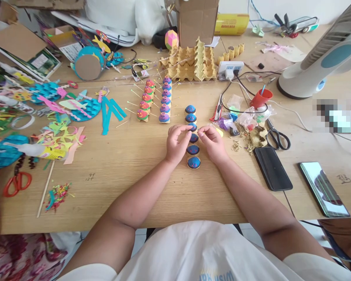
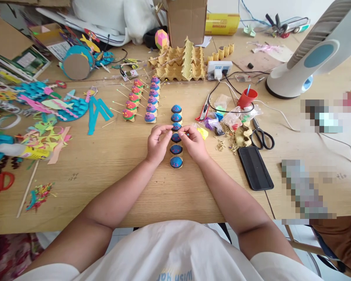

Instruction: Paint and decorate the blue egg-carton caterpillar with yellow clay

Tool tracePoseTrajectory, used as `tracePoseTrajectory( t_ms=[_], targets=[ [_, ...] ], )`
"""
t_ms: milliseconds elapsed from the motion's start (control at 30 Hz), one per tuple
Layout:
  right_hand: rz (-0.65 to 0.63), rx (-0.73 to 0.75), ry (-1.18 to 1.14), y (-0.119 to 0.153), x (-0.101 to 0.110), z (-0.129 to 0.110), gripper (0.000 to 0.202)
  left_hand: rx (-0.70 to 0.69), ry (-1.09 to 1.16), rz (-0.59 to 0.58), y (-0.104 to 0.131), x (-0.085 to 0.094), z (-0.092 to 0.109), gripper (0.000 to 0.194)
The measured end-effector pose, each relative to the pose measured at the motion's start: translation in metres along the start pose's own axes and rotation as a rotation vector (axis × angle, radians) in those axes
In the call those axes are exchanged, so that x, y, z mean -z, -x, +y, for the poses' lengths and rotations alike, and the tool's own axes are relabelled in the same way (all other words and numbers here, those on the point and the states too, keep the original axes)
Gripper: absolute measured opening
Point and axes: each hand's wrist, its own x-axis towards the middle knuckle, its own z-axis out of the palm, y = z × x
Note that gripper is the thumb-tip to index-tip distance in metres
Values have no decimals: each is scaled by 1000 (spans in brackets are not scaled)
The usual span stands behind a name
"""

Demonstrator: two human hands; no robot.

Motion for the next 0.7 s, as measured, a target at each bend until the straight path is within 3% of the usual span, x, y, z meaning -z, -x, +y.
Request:
tracePoseTrajectory(
  t_ms=[233,433,567,700],
  targets=[
    [31,103,136,-2,2,-1,61,124,68,33,0,0,-3,11],
    [58,77,63,-5,4,8,33,209,86,39,-1,-1,-1,17],
    [62,68,83,-4,5,7,31,192,26,24,-1,-1,-3,24],
    [72,64,118,-3,5,2,42,167,-19,19,0,-2,-5,24]
  ],
)
